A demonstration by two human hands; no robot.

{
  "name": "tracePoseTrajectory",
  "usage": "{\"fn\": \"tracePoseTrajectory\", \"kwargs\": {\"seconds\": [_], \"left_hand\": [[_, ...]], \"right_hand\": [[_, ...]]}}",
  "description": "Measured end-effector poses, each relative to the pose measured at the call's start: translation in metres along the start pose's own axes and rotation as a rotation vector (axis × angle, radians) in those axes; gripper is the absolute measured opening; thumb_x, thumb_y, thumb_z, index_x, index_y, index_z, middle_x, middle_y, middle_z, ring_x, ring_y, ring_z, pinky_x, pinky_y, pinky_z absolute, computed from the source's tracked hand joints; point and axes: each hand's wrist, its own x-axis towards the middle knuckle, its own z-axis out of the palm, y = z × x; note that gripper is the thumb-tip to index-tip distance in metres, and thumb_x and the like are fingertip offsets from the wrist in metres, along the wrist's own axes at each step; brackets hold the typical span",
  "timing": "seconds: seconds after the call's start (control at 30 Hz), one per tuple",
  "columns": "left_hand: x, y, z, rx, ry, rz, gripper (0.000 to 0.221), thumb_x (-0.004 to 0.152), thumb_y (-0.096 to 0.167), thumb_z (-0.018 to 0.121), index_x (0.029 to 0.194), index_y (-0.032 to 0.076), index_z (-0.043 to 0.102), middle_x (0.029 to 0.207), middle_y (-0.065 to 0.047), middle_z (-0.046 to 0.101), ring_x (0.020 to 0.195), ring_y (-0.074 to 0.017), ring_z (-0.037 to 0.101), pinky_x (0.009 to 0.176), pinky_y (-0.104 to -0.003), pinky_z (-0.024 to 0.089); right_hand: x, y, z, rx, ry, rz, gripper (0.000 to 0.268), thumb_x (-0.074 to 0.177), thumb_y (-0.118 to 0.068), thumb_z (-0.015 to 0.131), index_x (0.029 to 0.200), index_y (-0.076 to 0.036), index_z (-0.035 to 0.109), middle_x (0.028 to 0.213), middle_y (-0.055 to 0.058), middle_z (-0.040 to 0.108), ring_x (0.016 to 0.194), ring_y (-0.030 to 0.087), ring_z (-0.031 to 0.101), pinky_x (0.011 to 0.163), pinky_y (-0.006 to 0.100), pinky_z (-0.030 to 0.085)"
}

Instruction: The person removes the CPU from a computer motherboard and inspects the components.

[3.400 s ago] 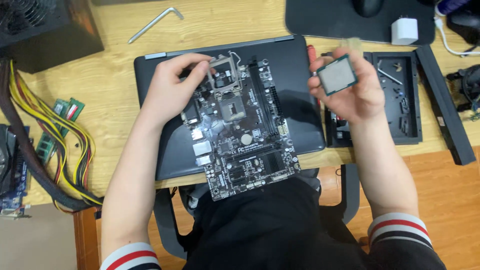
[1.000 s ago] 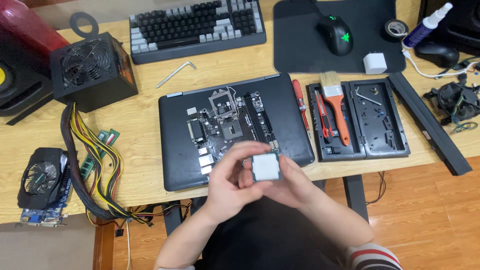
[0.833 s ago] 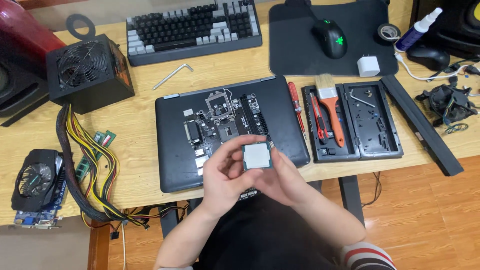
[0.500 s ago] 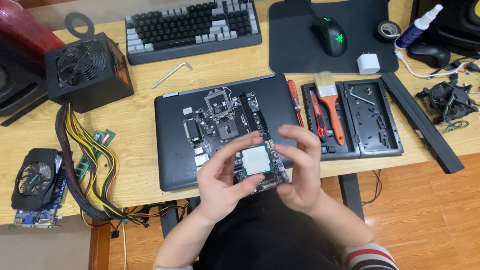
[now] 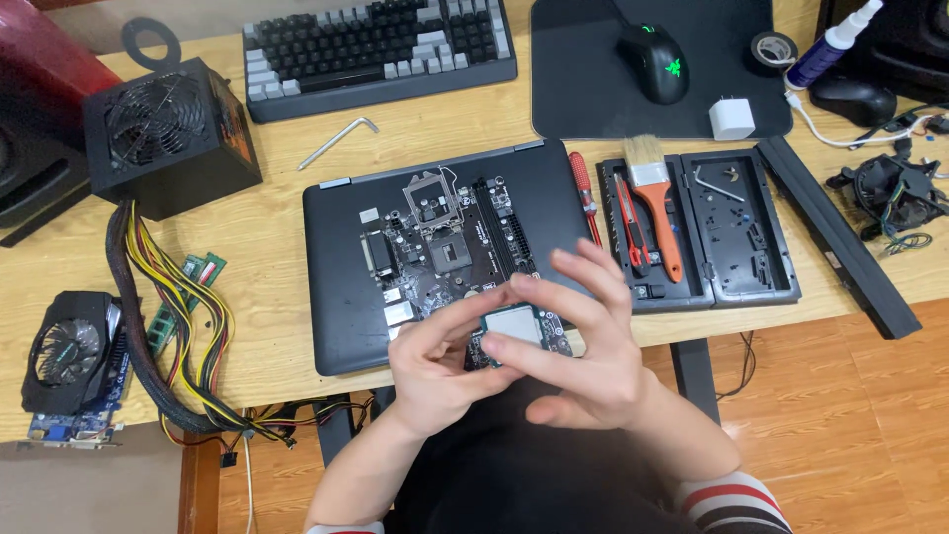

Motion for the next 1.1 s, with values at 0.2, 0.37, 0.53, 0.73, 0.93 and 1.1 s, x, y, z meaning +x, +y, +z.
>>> {"fn": "tracePoseTrajectory", "kwargs": {"seconds": [0.2,0.37,0.53,0.73,0.93,1.1], "left_hand": [[0.0,-0.005,0.0,0.016,-0.041,0.048,0.063,0.087,-0.009,0.081,0.144,-0.004,0.055,0.148,-0.025,0.061,0.141,-0.0303,0.06,0.124,-0.044,0.047],[0.013,-0.006,0.001,-0.013,-0.029,0.137,0.058,0.09,-0.004,0.086,0.14,0.004,0.056,0.144,-0.022,0.064,0.144,-0.0312,0.059,0.125,-0.044,0.048],[0.03,0.01,0.001,0.577,0.05,0.386,0.058,0.079,0.006,0.092,0.129,0.004,0.064,0.133,-0.014,0.063,0.129,-0.0298,0.063,0.113,-0.044,0.054],[0.034,0.023,0.001,1.148,-0.05,0.586,0.056,0.078,0.013,0.09,0.129,0.003,0.069,0.116,-0.009,0.061,0.113,-0.031,0.059,0.105,-0.049,0.052],[0.034,0.021,0.0,1.162,-0.05,0.562,0.06,0.08,0.02,0.092,0.131,0.001,0.067,0.116,-0.011,0.06,0.114,-0.032,0.058,0.102,-0.048,0.051],[0.036,0.022,-0.004,1.037,-0.031,0.538,0.056,0.075,0.018,0.096,0.12,0.001,0.067,0.112,-0.01,0.065,0.107,-0.0298,0.066,0.096,-0.045,0.055]], "right_hand": [[-0.003,0.012,0.001,0.382,0.048,0.075,0.032,0.104,-0.042,0.064,0.113,-0.016,0.079,0.139,0.019,0.059,0.141,0.039,0.049,0.123,0.054,0.04],[-0.015,0.014,0.013,0.512,0.089,0.177,0.03,0.105,-0.032,0.067,0.121,-0.007,0.072,0.14,0.023,0.061,0.139,0.041,0.057,0.12,0.05,0.046],[-0.029,0.0,0.024,0.625,0.069,0.353,0.047,0.105,-0.026,0.064,0.138,0.006,0.059,0.146,0.028,0.058,0.141,0.039,0.058,0.121,0.045,0.046],[-0.065,0.015,0.046,0.739,0.11,0.95,0.041,0.096,-0.005,0.07,0.132,0.012,0.067,0.117,0.02,0.077,0.103,0.022,0.072,0.092,0.029,0.059],[-0.061,0.026,0.05,1.32,0.31,1.089,0.03,0.099,0.0,0.064,0.125,0.015,0.065,0.108,0.021,0.075,0.094,0.023,0.074,0.085,0.036,0.063],[-0.062,0.024,0.054,1.293,0.297,1.066,0.03,0.101,0.0,0.062,0.127,0.013,0.064,0.111,0.019,0.074,0.094,0.019,0.072,0.084,0.033,0.061]]}}
